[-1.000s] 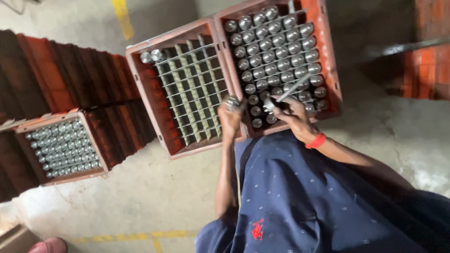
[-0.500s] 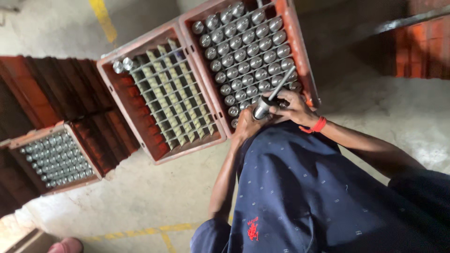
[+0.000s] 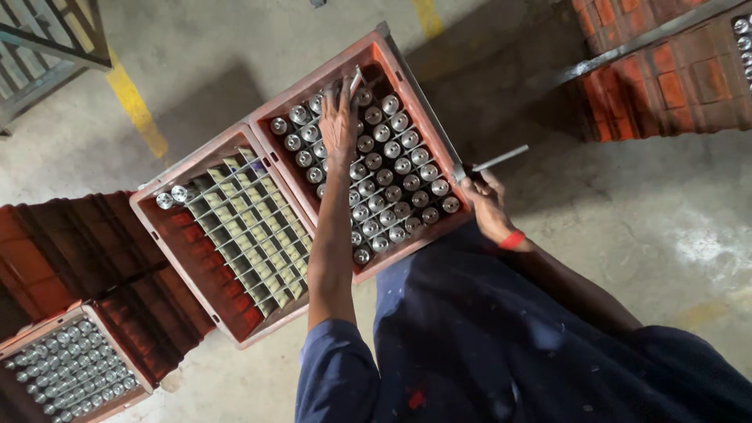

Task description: The person transfers small metal caps from a left crate to a right crate using a metal rod to push them into place. The person fills the right crate and then lifts it to stack it on a nearby pile.

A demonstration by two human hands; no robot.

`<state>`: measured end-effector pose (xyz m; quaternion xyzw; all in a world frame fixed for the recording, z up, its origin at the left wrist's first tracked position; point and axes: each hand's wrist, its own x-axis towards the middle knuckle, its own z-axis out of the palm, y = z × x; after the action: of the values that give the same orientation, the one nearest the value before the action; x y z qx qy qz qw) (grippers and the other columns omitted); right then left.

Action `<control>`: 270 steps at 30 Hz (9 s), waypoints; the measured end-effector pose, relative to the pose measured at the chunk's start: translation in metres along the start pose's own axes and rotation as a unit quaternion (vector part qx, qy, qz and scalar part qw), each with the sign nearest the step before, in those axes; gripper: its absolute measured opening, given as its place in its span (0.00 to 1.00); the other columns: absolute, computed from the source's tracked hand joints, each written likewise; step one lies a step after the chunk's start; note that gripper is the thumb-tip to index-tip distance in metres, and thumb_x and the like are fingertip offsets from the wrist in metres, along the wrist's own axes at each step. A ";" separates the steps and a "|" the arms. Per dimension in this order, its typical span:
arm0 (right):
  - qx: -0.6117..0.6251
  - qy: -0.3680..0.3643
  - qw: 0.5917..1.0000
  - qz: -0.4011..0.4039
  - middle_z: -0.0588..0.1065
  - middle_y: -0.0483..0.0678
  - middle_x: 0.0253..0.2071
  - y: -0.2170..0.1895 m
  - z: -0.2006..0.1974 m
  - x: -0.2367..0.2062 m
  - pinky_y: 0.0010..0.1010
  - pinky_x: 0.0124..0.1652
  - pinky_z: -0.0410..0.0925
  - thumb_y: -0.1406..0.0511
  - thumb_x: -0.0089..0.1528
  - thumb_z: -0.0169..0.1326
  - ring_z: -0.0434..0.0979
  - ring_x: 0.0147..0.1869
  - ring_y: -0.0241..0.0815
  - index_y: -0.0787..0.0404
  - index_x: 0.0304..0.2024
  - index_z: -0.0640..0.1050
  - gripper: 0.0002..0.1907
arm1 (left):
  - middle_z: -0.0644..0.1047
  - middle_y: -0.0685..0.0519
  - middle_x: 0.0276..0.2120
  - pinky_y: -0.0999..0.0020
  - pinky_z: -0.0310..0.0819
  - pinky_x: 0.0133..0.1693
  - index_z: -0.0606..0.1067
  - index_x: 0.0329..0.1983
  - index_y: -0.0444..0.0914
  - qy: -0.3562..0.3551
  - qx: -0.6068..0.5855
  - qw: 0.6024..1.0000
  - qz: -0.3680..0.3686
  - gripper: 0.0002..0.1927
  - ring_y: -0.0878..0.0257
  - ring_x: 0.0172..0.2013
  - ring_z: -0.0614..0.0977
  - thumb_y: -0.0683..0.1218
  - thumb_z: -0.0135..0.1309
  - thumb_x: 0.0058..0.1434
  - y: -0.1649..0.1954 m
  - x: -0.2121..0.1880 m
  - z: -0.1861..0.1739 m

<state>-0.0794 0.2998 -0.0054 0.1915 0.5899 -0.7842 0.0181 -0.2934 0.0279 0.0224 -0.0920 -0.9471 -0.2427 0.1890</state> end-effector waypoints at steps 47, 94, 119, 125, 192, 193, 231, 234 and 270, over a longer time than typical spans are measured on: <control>-0.141 -0.320 0.937 0.009 0.76 0.48 0.58 -0.029 0.145 -0.076 0.28 0.58 0.70 0.66 0.64 0.61 0.75 0.59 0.35 0.67 0.64 0.74 0.26 | 0.82 0.49 0.33 0.64 0.77 0.40 0.78 0.45 0.35 -0.156 -0.325 0.869 -0.339 0.18 0.65 0.34 0.83 0.41 0.65 0.50 0.050 -0.265 -0.137; 0.056 0.025 0.998 0.029 0.76 0.40 0.51 0.064 0.066 -0.138 0.21 0.56 0.67 0.73 0.70 0.56 0.73 0.53 0.29 0.67 0.59 0.74 0.15 | 0.84 0.43 0.35 0.52 0.80 0.38 0.79 0.45 0.35 0.115 0.115 0.945 -0.282 0.17 0.46 0.36 0.86 0.46 0.69 0.57 -0.316 -0.152 -0.247; -0.153 -0.307 0.939 0.009 0.75 0.49 0.62 -0.059 0.117 -0.116 0.32 0.67 0.65 0.63 0.63 0.64 0.72 0.68 0.40 0.66 0.62 0.75 0.26 | 0.83 0.42 0.33 0.55 0.78 0.39 0.80 0.42 0.37 -0.315 -0.257 0.878 -0.254 0.15 0.46 0.35 0.86 0.45 0.65 0.51 0.064 -0.266 -0.155; -0.227 -0.329 0.915 -0.055 0.77 0.50 0.61 -0.066 0.047 -0.086 0.32 0.63 0.70 0.62 0.61 0.65 0.77 0.65 0.41 0.65 0.58 0.76 0.25 | 0.83 0.41 0.36 0.55 0.77 0.41 0.79 0.46 0.36 -0.348 -0.295 0.872 -0.179 0.22 0.45 0.38 0.86 0.45 0.67 0.47 0.103 -0.244 -0.114; -0.029 0.178 0.963 0.201 0.80 0.56 0.42 0.087 0.067 -0.179 0.36 0.43 0.74 0.57 0.46 0.67 0.80 0.44 0.45 0.64 0.50 0.75 0.32 | 0.75 0.33 0.50 0.51 0.75 0.46 0.73 0.56 0.23 -0.251 -0.117 0.941 -0.196 0.28 0.41 0.46 0.79 0.52 0.60 0.64 0.126 -0.364 -0.090; -0.049 0.185 0.958 0.214 0.79 0.56 0.41 0.084 0.048 -0.180 0.36 0.43 0.74 0.57 0.47 0.68 0.80 0.43 0.45 0.64 0.49 0.75 0.31 | 0.76 0.33 0.50 0.51 0.75 0.45 0.73 0.56 0.23 -0.264 -0.132 0.935 -0.198 0.28 0.42 0.46 0.79 0.52 0.59 0.65 0.143 -0.366 -0.082; -0.480 -0.345 0.788 0.172 0.81 0.52 0.29 -0.120 -0.348 0.205 0.42 0.37 0.72 0.48 0.51 0.59 0.81 0.33 0.50 0.57 0.31 0.84 0.21 | 0.80 0.49 0.48 0.45 0.76 0.41 0.74 0.60 0.39 -0.066 -0.336 0.616 -0.709 0.24 0.51 0.46 0.80 0.57 0.47 0.68 0.289 -0.181 0.090; -0.467 -0.337 0.795 0.188 0.81 0.52 0.29 -0.123 -0.347 0.215 0.43 0.37 0.73 0.50 0.49 0.61 0.81 0.34 0.51 0.56 0.33 0.84 0.20 | 0.79 0.49 0.49 0.47 0.76 0.40 0.73 0.61 0.38 -0.059 -0.314 0.621 -0.715 0.24 0.51 0.45 0.80 0.56 0.47 0.68 0.310 -0.164 0.134; -0.701 -0.046 0.662 0.261 0.82 0.58 0.42 -0.480 -1.060 0.625 0.46 0.46 0.73 0.45 0.43 0.66 0.82 0.45 0.58 0.60 0.46 0.82 0.36 | 0.82 0.38 0.36 0.53 0.76 0.36 0.77 0.47 0.25 -0.167 -0.241 0.782 -0.550 0.27 0.49 0.33 0.83 0.53 0.62 0.54 0.980 0.166 0.708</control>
<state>-0.4848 1.5571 -0.0101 0.2318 0.8895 -0.1095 0.3782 -0.4061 1.2391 -0.0682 0.3628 -0.7645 -0.5064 -0.1658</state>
